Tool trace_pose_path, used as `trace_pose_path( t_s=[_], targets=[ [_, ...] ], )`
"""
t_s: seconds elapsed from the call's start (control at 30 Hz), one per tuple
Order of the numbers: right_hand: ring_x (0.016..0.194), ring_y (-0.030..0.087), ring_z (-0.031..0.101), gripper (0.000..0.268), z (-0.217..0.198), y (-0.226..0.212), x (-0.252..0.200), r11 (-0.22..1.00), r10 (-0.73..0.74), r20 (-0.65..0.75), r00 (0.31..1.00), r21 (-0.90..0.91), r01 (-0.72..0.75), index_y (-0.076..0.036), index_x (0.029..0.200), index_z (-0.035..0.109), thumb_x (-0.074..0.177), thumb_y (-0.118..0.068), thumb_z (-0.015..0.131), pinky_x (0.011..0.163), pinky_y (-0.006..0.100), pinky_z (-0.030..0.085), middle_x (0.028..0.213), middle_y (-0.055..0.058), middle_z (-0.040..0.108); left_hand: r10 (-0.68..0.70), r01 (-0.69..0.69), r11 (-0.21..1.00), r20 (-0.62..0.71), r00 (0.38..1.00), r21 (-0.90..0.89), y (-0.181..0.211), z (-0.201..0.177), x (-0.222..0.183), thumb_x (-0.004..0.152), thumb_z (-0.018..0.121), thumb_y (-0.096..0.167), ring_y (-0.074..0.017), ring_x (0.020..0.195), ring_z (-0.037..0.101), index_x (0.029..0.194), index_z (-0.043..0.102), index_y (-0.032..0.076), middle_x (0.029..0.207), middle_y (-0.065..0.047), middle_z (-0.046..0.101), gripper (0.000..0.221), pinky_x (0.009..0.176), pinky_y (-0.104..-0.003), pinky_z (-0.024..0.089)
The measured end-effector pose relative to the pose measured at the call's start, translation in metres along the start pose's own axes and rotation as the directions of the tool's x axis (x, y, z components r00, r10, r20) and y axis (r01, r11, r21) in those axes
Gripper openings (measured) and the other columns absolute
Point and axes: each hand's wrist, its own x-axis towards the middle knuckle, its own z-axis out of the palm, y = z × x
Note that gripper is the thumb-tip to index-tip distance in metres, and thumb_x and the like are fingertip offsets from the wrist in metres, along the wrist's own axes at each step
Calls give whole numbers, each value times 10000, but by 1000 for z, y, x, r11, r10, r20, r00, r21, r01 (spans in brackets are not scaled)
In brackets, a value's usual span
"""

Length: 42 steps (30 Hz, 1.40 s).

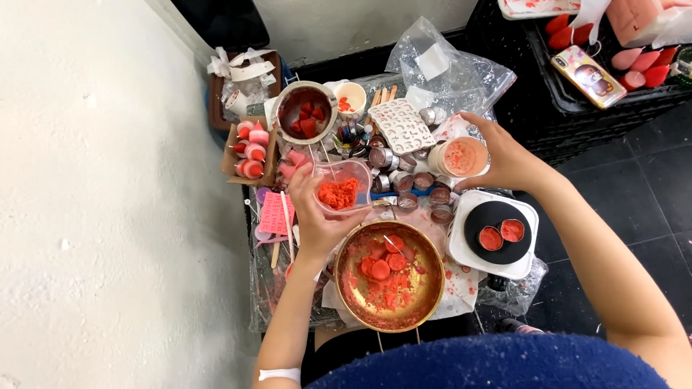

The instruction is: Preparing and organizing red wax pieces and decorative powders for candle making.

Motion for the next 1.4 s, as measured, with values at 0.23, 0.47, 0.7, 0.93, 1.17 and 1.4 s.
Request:
trace_pose_path(
  t_s=[0.23,0.47,0.7,0.93,1.17,1.4],
  targets=[
    [1405,433,400,1167,27,22,3,981,180,156,971,-96,-167,-171,1561,341,574,-286,955,1138,464,383,1521,269,390,-75,16,981,-295,953,-195,-9,5,1,796,874,113,-232,1273,522,1477,357,124,1435,-100,366,855,1125,-395,554],
    [1400,407,444,967,38,43,28,988,152,225,963,-64,-141,-214,1536,367,699,-239,851,1143,450,408,1490,257,396,-29,-74,975,-449,893,-210,-7,-10,11,790,812,22,-209,1227,544,1442,326,170,1457,-111,343,826,1022,-351,575],
    [1421,416,355,1210,27,22,25,983,181,271,945,-21,-182,-201,1593,229,602,-367,903,1152,461,340,1537,260,299,-42,-33,986,-431,901,-164,2,-5,16,795,834,9,-222,1195,516,1455,321,149,1491,-109,319,848,1076,-383,503],
    [1489,405,349,1137,18,39,10,994,111,131,985,-37,-107,-63,1573,307,691,-502,874,1188,464,336,1557,277,380,-43,-24,987,-407,913,-158,8,-4,24,789,840,8,-217,1213,505,1449,317,139,1497,-109,312,852,1054,-375,511],
    [1475,406,341,1141,16,46,3,988,157,99,983,-17,-156,-51,1567,293,687,-492,871,1166,472,334,1569,274,360,-5,-68,983,-402,916,-168,10,0,28,782,821,3,-215,1249,475,1452,315,138,1495,-104,311,850,1095,-371,494],
    [1470,371,456,905,-1,15,9,990,-94,-130,987,-116,78,-98,1552,417,798,-340,855,1229,450,374,1542,191,515,46,-134,962,-344,938,-238,37,19,72,732,848,-2,-219,1283,471,1446,345,123,1507,-96,339,882,1085,-363,480]
  ],
)
